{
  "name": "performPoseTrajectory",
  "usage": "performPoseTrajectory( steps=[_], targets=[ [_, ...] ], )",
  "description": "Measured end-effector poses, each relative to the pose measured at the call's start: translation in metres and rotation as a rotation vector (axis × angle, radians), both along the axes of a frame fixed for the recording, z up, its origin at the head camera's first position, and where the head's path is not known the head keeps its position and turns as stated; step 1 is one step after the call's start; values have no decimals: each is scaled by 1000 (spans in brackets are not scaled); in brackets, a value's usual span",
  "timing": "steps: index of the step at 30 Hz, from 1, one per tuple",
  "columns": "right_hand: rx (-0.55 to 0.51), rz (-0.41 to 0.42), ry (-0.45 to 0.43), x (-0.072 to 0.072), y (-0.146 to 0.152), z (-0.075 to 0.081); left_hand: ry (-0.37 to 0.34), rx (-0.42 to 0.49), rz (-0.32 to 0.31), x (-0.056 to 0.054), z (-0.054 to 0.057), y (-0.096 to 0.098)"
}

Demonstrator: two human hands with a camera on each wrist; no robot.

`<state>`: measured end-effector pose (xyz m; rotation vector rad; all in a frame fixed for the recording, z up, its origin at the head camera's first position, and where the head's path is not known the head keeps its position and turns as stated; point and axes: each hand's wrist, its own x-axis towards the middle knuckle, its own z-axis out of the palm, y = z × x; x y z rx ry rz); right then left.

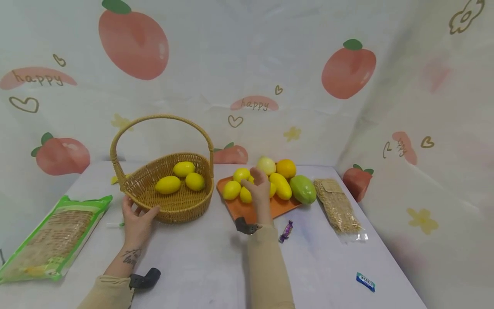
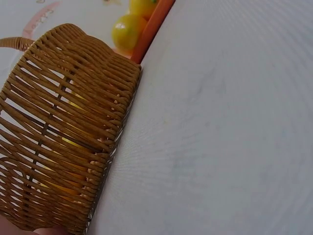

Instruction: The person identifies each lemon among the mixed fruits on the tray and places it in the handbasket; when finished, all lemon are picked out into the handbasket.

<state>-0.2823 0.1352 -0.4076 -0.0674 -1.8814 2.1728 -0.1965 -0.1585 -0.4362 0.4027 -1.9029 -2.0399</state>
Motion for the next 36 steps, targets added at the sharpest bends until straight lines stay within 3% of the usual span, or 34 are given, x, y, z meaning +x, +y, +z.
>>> performPoseTrajectory(
  steps=[4, 8, 19, 28, 36],
  targets=[
    [75, 15, -91, 1, 5, -17, 7, -2, 1, 0, -1, 0],
    [106, 27, -127, 3, 3, -27, 8, -9, 5, 0, -2, 0],
    [279, 46, -328, 10, -1, -38, -13, -1, 1, 1, -2, -1],
    [374, 107, -316, 17, 10, -34, -19, -1, 1, 1, 0, -1],
    [351, 262, -199, 21, 6, -9, 0, 7, 7, -1, 0, 0]
  ],
)
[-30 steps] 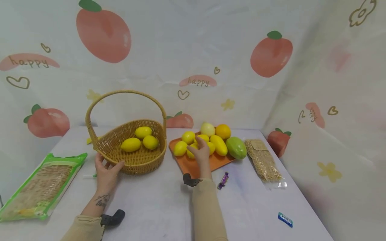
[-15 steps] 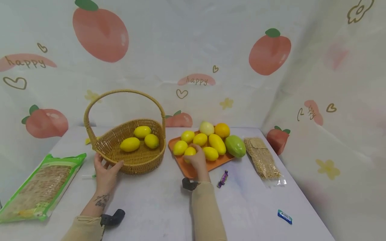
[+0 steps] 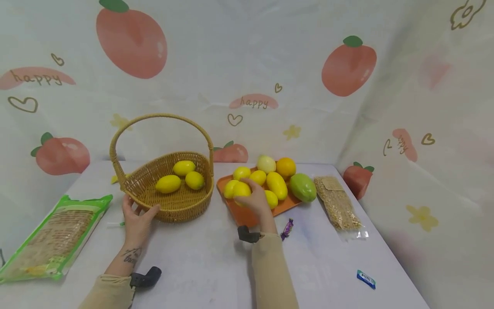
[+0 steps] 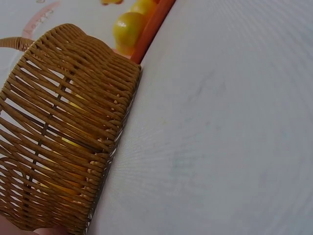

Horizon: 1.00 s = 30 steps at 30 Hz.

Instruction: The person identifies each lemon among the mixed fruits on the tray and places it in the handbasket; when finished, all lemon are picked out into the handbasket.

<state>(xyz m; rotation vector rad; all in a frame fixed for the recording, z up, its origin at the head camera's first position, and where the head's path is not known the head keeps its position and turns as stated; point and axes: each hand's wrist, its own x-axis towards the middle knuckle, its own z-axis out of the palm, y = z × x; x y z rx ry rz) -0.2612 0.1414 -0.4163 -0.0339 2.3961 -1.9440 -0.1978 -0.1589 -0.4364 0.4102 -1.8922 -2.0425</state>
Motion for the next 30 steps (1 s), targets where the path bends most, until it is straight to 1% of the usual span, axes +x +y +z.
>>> performPoseTrajectory(
  steps=[3, 6, 9, 11, 14, 15, 18, 21, 23, 25, 30],
  targets=[
    [-47, 94, 38, -1, -11, 14, -4, 1, -5, 0, 0, 0],
    [-101, 197, 74, -4, -28, 26, -11, 3, -7, 0, -1, 0],
    [-103, 283, 111, -9, -51, 37, -13, -3, -4, 0, -1, 0],
    [-111, 333, 121, -14, -68, 43, -9, -9, 0, 0, -2, 0],
    [-95, 392, 135, -22, -95, 47, -3, -21, 1, 1, -2, 0],
    [-100, 411, 127, -24, -103, 47, -5, -27, 1, 2, -1, 0],
    [-92, 461, 104, -29, -126, 45, -9, -32, 2, 2, -2, 0],
    [-127, 514, 86, -32, -141, 40, -9, -28, 5, 2, -2, 1],
    [-152, 526, 96, -32, -146, 37, -7, -20, 7, 3, -2, 2],
    [-178, 512, 116, -31, -145, 35, -7, -15, 5, 2, -2, 2],
    [-237, 395, 183, -22, -125, 41, 0, -34, 3, 2, -2, 0]
  ],
)
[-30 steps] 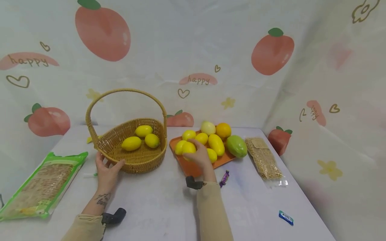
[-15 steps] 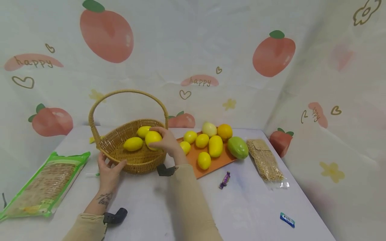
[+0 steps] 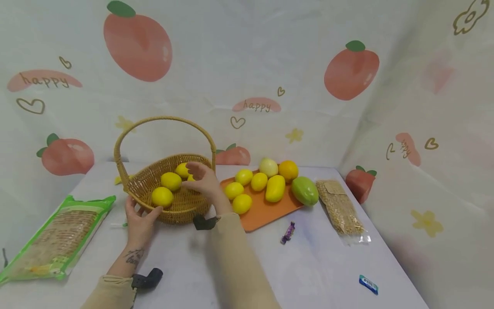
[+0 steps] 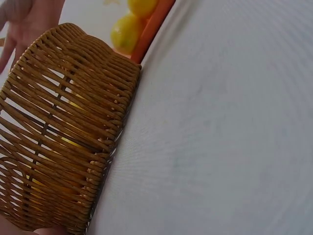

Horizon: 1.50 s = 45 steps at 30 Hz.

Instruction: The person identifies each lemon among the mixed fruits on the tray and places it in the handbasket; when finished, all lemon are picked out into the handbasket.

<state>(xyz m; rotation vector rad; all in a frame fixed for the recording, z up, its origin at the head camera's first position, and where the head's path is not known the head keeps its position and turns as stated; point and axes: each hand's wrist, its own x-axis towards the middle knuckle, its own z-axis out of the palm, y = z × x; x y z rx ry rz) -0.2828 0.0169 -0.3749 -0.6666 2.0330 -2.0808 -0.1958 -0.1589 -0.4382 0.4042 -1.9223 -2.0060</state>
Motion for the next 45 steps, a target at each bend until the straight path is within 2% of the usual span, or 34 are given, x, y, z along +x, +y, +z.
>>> performPoseTrajectory(
  steps=[5, 8, 12, 16, 20, 24, 28, 33, 37, 40, 43, 45],
  targets=[
    [-105, -124, 19, 11, 35, 4, -2, -9, 2, -1, 0, -2],
    [-130, -157, 37, 14, 62, 0, -7, -16, 4, 0, 0, -2],
    [-70, -156, 38, 13, 101, -12, -14, -5, 2, 1, -1, -2],
    [23, -132, -42, 9, 134, -32, -20, 9, 6, 1, -2, -2],
    [136, -103, -119, 12, 153, -51, -9, 4, 10, 2, -3, -3],
    [271, -106, -184, 15, 160, -65, -8, 3, 9, 2, -3, -3],
    [364, -127, -189, 16, 159, -74, -2, 11, 9, 1, -2, -2],
    [426, -170, -178, 16, 157, -80, 1, 18, 10, 0, -3, -2],
    [429, -212, -181, 19, 155, -78, 0, 17, 7, -1, -3, -1],
    [403, -259, -218, 21, 153, -72, -1, 16, 5, -1, -2, -1],
    [324, -283, -227, 24, 151, -64, -6, 13, 5, -1, -2, 0],
    [232, -263, -216, 26, 148, -57, -10, 15, 6, -2, -1, 1]
  ],
)
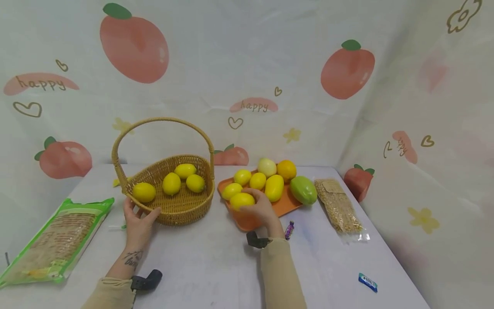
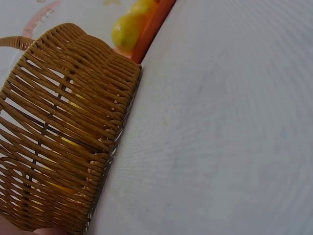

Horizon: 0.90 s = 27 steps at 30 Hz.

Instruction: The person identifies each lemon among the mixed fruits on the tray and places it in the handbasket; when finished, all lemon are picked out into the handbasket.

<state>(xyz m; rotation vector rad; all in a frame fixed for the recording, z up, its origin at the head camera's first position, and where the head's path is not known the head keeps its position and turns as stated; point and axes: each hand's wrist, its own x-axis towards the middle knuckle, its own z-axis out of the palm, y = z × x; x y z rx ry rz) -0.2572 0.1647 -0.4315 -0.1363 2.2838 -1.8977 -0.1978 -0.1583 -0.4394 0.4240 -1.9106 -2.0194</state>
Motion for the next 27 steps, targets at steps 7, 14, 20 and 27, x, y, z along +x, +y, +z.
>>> performPoseTrajectory(
  steps=[7, 14, 20, 27],
  targets=[
    [-244, 78, 84, 3, -26, 32, 7, 4, -9, -3, 1, 1],
    [-286, 106, 125, -7, -69, 55, 21, 22, -32, -4, 3, 3],
    [-277, 173, 126, -25, -114, 57, 26, 34, -29, -3, 3, 1],
    [-218, 251, 87, -32, -159, 60, 7, 30, -23, 1, 1, -2]
  ],
)
